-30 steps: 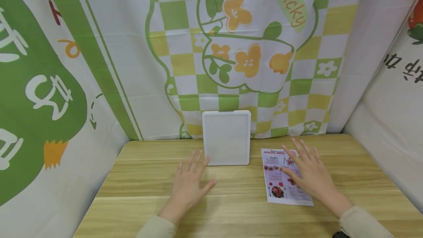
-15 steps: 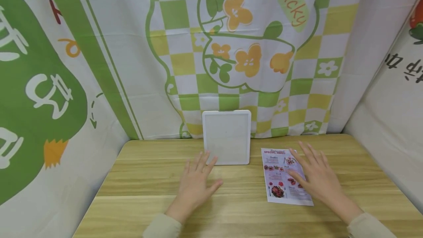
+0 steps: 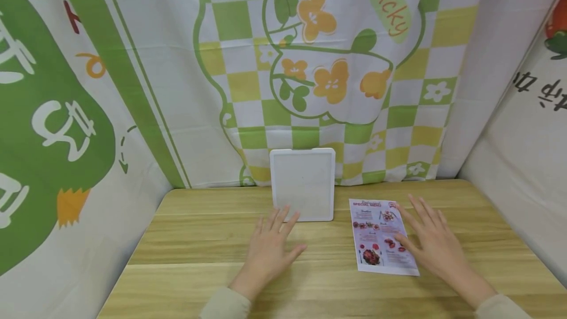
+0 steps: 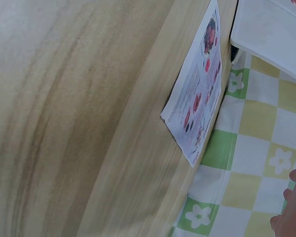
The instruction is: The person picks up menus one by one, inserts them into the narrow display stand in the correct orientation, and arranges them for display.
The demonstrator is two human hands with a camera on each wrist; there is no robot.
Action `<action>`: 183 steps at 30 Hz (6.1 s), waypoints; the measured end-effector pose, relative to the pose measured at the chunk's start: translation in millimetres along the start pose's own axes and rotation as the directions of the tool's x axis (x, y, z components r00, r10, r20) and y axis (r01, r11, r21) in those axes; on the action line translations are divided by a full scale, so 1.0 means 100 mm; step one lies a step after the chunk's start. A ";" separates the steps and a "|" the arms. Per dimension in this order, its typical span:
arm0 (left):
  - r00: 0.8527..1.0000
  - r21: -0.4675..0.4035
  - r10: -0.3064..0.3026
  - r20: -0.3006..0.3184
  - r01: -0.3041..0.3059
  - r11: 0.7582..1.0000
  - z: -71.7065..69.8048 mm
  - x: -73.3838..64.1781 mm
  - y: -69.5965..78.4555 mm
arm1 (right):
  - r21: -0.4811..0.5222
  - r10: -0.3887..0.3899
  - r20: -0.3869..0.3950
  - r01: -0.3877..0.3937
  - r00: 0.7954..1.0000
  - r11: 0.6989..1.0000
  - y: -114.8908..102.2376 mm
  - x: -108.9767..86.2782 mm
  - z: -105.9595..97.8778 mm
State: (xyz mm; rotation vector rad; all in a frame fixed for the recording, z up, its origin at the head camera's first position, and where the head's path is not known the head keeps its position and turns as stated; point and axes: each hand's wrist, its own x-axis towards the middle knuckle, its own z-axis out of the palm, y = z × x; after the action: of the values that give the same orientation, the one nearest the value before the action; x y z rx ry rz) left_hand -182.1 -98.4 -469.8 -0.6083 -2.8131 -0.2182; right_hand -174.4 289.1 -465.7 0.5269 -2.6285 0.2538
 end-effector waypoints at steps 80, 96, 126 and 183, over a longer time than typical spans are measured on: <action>0.906 -0.268 0.332 0.262 -0.262 0.927 0.41 0.60 0.48 | 0.380 -0.020 0.161 -0.044 0.987 0.924 0.39 -0.33 0.15; 0.887 -0.281 0.346 0.305 -0.263 0.923 0.57 0.75 0.70 | 0.388 -0.053 0.213 -0.034 0.976 0.921 0.52 -0.35 0.24; 0.883 -0.218 0.311 0.352 -0.246 0.944 0.69 0.79 0.90 | 0.372 -0.106 0.250 0.006 0.963 0.928 0.51 -0.35 0.34; 0.954 -0.273 0.060 0.293 0.023 0.962 0.69 0.81 1.06 | 0.580 0.601 0.219 -0.598 0.768 0.553 0.15 -0.03 0.42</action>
State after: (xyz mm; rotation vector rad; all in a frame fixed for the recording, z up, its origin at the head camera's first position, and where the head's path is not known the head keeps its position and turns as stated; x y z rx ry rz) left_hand -223.8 41.8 -503.4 -0.7869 -3.0926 -0.5646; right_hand -193.9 293.2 -505.5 -0.2448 -2.5729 1.3849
